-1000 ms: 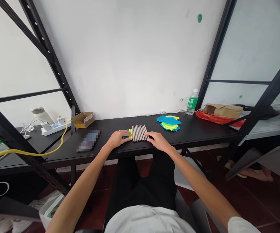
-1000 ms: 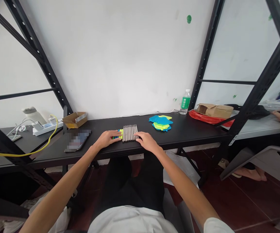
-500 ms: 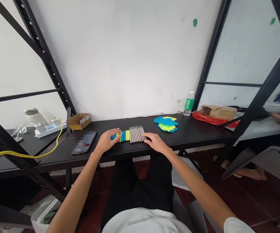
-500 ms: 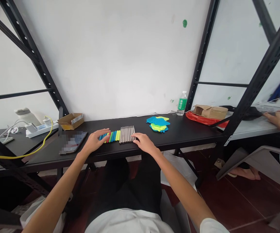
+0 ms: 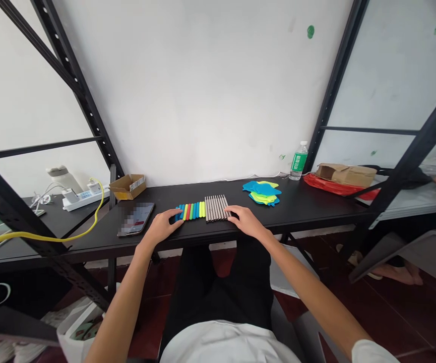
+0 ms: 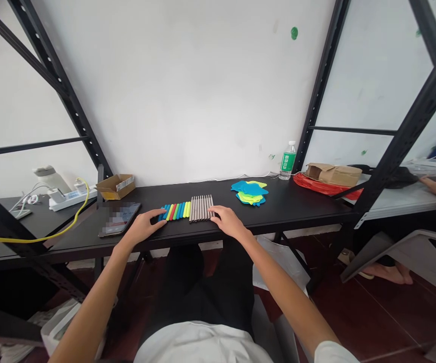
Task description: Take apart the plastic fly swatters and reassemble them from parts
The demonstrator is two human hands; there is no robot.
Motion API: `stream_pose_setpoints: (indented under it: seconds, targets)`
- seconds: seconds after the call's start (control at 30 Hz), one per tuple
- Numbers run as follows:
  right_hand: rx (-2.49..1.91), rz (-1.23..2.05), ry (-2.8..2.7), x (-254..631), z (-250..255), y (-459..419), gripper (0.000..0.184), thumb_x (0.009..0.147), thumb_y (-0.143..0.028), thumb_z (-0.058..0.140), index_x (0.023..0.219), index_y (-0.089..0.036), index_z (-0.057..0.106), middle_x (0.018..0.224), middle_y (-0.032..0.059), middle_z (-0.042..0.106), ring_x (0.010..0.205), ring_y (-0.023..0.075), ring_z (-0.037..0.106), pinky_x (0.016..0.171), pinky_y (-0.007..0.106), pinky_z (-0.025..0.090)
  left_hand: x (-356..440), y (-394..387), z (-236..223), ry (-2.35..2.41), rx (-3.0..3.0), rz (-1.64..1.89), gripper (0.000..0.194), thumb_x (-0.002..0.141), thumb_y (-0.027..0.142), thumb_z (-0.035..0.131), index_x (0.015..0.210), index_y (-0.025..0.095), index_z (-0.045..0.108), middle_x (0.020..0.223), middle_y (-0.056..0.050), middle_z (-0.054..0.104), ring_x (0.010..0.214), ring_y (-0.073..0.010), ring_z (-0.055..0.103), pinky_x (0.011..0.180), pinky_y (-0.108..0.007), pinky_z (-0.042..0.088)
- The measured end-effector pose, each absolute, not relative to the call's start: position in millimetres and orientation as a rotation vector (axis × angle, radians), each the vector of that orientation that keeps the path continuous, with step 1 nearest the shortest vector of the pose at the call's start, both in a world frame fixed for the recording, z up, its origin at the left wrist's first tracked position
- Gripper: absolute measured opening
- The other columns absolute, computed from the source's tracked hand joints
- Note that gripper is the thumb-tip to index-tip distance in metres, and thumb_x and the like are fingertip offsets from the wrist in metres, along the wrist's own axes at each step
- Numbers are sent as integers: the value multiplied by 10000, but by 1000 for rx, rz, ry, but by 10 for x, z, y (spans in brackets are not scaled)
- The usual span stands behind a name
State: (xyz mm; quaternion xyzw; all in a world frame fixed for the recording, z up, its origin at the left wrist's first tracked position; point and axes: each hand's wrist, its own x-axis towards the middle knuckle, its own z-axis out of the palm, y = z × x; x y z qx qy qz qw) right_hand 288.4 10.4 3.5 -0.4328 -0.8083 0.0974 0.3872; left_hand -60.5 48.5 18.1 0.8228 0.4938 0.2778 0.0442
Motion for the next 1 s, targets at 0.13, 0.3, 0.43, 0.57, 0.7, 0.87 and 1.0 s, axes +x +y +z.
stream_pose_setpoints:
  seconds: [0.13,0.3,0.43,0.57,0.7,0.87,1.0]
  targets:
    - [-1102,246,-2058,2887,32,107,348,932,-193,572,1262,-263,660,1326,56,656,1238,248,603,1085,426,447,-610,477,162,1508,2573,861,502,915,511,505,1294,223,665,1374,-83,629,1248,-312,592,1071,-433,453]
    - [-1107,257,-2062,2881,38,107,354,925,-186,574,1257,-270,663,1328,55,655,1239,253,602,1085,439,447,-585,443,148,1541,2610,843,497,907,536,503,1242,225,698,1418,-92,591,1252,-328,588,1064,-443,461]
    - [-1106,260,-2061,2879,40,107,363,923,-182,572,1262,-271,663,1334,62,651,1243,260,600,1084,447,448,-581,436,148,1586,2589,861,557,902,499,512,1357,194,609,1506,-119,494,1327,-334,522,1096,-472,431]
    - [-1101,256,-2059,2880,39,109,364,919,-180,577,1262,-266,665,1327,64,655,1242,257,602,1089,442,445,-617,458,149,1521,2562,898,540,868,406,532,1355,183,604,1479,-115,522,1323,-322,523,1125,-472,408]
    - [-1106,262,-2055,2883,40,106,362,919,-177,577,1259,-263,667,1328,67,654,1240,258,602,1086,441,446,-656,476,145,1408,2497,963,581,778,231,495,1348,199,606,1455,-74,548,1301,-285,544,1130,-434,420]
    - [-1108,271,-2056,2884,47,96,363,924,-176,569,1264,-265,664,1339,65,647,1243,259,600,1085,445,446,-669,477,142,1385,2423,988,587,767,218,480,1341,194,605,1421,-78,566,1260,-279,569,1089,-428,466]
    - [-1109,270,-2054,2884,48,94,364,921,-175,574,1259,-268,668,1330,65,653,1238,258,604,1087,445,445,-665,475,145,1406,2425,989,506,826,280,487,1305,200,629,1350,-87,616,1206,-282,602,1064,-437,478]
